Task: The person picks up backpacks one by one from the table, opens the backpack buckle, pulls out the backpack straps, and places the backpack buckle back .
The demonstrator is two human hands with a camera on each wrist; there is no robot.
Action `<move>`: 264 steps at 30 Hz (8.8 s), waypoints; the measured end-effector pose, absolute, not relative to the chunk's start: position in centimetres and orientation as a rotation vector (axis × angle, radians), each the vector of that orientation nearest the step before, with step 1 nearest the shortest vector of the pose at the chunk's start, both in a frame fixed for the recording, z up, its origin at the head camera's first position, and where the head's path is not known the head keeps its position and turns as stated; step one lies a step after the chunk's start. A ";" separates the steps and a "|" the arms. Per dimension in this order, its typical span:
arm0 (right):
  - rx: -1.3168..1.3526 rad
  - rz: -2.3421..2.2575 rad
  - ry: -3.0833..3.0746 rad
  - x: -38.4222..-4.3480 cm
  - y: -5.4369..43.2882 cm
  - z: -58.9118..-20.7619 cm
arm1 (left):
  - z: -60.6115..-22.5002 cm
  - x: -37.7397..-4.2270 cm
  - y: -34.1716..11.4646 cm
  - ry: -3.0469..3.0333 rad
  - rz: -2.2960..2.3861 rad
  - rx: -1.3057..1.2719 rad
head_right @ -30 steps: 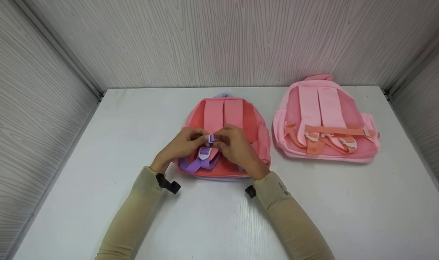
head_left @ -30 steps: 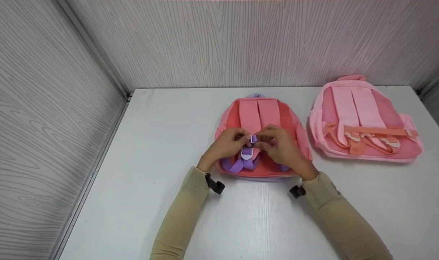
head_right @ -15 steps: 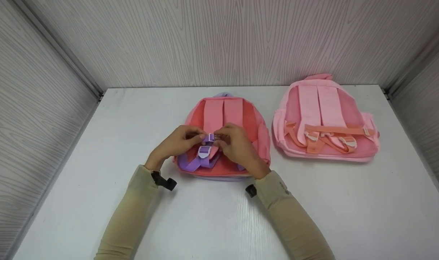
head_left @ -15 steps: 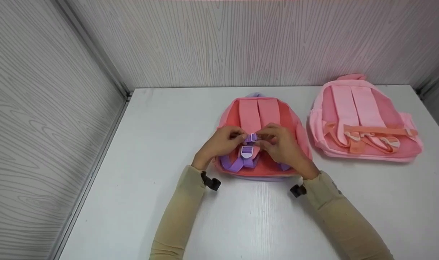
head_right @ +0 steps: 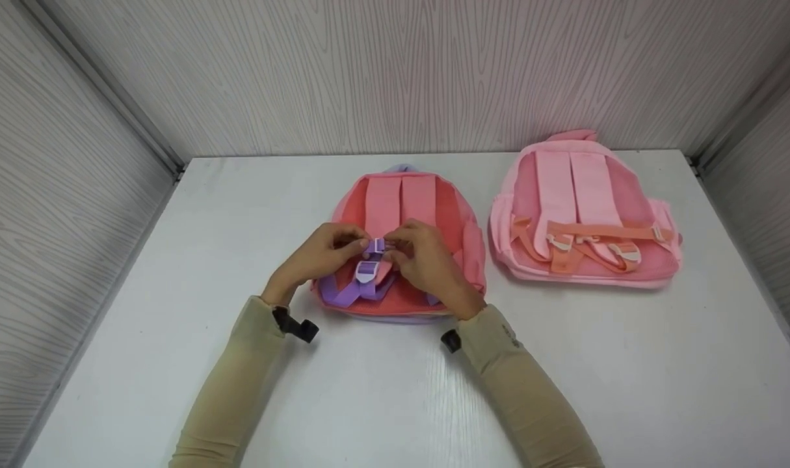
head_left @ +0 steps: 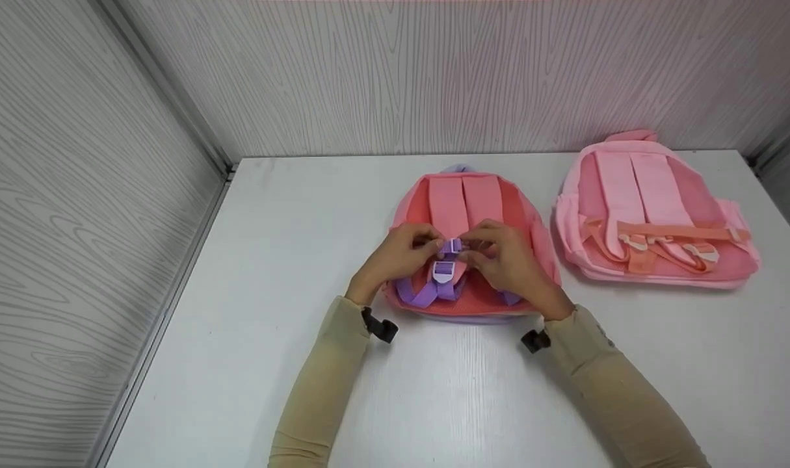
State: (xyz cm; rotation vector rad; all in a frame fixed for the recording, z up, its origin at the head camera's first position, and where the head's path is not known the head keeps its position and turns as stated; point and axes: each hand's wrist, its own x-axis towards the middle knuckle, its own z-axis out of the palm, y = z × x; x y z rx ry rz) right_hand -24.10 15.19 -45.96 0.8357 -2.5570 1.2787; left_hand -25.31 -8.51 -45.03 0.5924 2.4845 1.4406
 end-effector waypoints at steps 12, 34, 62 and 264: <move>0.850 1.271 -2.546 -24.1 15.3 -46.0 | -45.1 -25.3 -8.2 2.496 1.429 0.570; 0.875 1.304 -2.517 -24.2 15.1 -46.2 | -45.4 -25.1 -7.4 2.506 1.398 0.578; 0.829 1.316 -2.577 -24.1 15.0 -46.3 | -44.6 -24.9 -8.3 2.544 1.324 0.577; 0.854 1.304 -2.566 -24.2 15.1 -46.2 | -45.0 -25.4 -8.2 2.548 1.443 0.611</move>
